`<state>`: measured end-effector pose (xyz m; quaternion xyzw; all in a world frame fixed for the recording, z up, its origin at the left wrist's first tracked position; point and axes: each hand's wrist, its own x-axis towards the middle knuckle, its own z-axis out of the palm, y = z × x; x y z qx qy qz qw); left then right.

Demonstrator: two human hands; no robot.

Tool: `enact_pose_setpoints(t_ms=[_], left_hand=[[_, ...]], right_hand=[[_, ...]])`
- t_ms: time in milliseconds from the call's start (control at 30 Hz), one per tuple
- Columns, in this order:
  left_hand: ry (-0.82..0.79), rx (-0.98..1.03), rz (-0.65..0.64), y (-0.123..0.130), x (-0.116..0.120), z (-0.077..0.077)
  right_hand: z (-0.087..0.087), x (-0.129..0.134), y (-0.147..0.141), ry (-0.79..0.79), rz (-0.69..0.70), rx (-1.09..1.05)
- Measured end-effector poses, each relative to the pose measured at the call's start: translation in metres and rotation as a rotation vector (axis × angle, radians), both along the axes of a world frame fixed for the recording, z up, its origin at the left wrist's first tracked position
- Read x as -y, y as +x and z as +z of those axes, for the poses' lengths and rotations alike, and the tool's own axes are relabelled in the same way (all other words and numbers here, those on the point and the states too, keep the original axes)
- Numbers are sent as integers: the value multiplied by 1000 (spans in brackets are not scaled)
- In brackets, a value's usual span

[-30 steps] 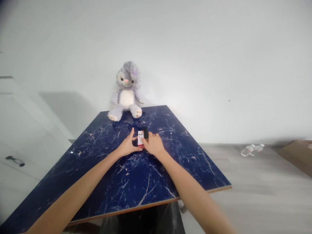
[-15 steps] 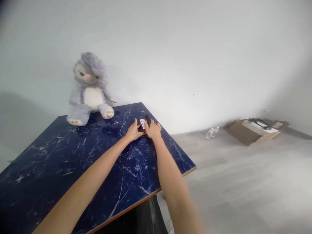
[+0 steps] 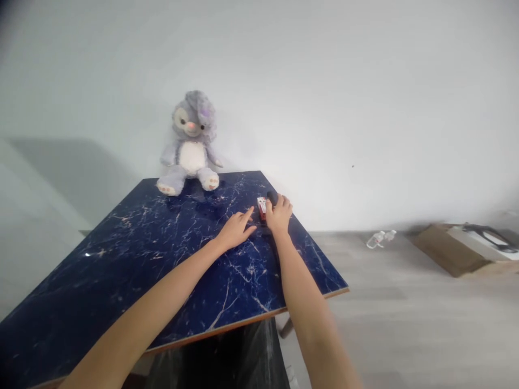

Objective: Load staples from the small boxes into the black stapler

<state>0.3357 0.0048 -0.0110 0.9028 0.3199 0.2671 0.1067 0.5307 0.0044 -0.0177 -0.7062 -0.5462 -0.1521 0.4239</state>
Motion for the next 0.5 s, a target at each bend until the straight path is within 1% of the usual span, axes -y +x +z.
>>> enact_pose_setpoints(t_ms=[33, 100, 200, 267, 333, 367, 433, 500], left_hand=[[19, -8, 4, -4, 6, 0], [41, -2, 63, -12, 20, 1], [12, 32, 234, -30, 39, 2], [-40, 44, 333, -49, 47, 1], [-74, 28, 412, -72, 48, 1], [-77, 13, 450, -84, 46, 1], [-75, -10, 512, -106, 38, 1], [-80, -10, 541, -122, 28, 1]], right_hand=[[2, 5, -6, 7, 21, 10], [7, 15, -22, 10, 68, 33], [13, 28, -49, 11, 156, 89], [16, 33, -64, -16, 260, 170], [18, 34, -72, -51, 347, 251], [18, 34, -74, -65, 369, 277], [16, 32, -75, -92, 387, 301], [14, 28, -74, -117, 411, 317]])
